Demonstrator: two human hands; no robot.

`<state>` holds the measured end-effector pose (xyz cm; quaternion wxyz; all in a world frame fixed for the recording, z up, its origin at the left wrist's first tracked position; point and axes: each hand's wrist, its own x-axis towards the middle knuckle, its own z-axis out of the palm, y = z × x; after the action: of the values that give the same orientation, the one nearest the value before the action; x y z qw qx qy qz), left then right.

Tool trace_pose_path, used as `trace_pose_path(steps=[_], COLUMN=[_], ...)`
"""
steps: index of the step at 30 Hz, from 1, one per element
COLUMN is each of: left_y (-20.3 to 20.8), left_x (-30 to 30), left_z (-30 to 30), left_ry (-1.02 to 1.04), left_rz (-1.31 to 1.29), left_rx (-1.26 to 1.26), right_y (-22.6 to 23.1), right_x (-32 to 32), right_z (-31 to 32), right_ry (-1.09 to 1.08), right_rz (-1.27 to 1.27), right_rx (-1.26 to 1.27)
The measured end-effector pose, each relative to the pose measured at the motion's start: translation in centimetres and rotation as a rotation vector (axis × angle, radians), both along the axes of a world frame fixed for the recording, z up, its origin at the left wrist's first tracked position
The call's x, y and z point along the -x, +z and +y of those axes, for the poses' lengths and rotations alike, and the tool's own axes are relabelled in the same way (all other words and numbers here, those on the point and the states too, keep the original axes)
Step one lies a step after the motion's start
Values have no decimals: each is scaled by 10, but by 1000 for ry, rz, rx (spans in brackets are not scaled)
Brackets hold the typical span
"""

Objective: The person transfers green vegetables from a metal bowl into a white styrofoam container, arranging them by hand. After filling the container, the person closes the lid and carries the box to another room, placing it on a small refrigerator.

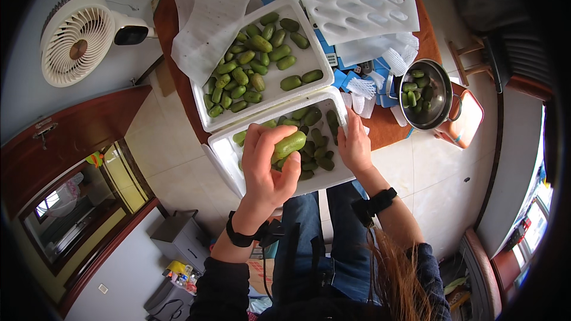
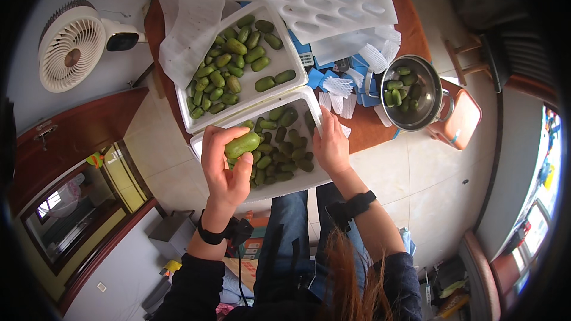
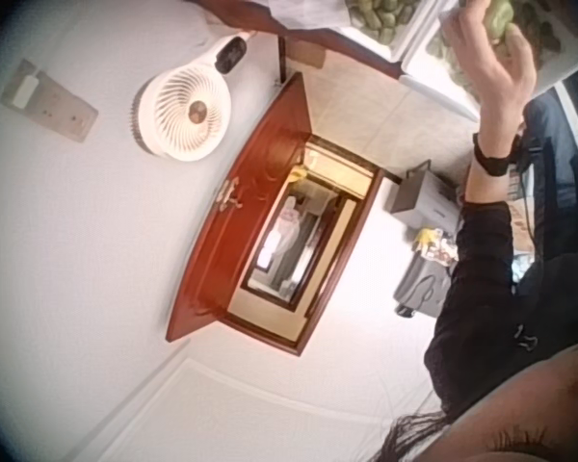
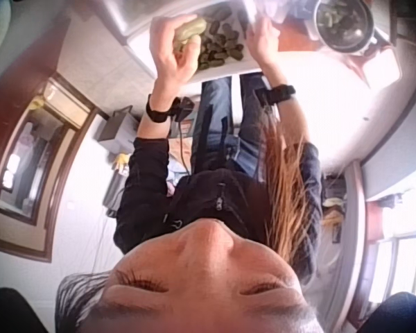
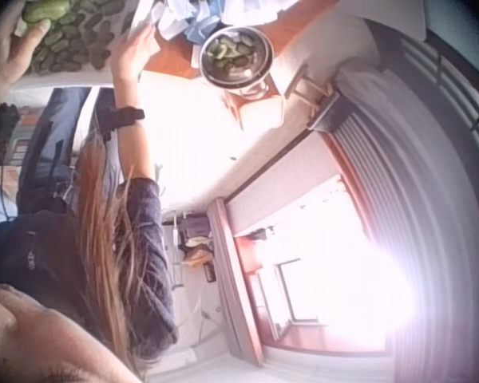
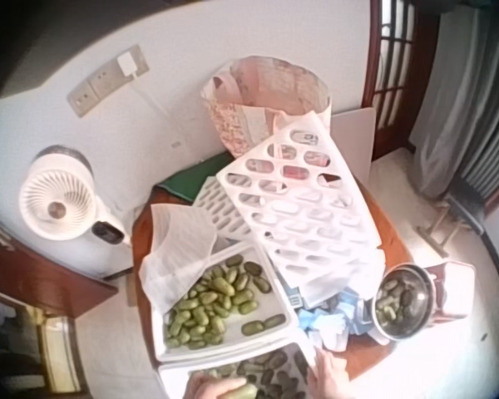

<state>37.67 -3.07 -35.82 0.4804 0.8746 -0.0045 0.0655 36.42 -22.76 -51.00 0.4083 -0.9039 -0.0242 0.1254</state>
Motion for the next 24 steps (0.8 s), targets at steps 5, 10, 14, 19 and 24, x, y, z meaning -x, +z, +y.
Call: trace_pose_path(steps=[5,10,14,19,24], left_y=[-23,-80,-96,-94,-97], left_x=[12,13,12,-1,-3], left_z=[-4,-11,-14,-22,-29], left_ry=[-27,-122,-121,-128,-236], left_rz=[202,466,543,400,426], left_rx=[4,-92,-32,-18,-163], right_y=[-1,0,-1,-2,0], right_x=[0,1,0,0,0], right_z=[-1,0,0,0,-4], right_ry=[0,-13,-6,-7,76], right_rz=[-22,5,-16,-43,-317], right_rx=[-13,-8,-10,-9,-60])
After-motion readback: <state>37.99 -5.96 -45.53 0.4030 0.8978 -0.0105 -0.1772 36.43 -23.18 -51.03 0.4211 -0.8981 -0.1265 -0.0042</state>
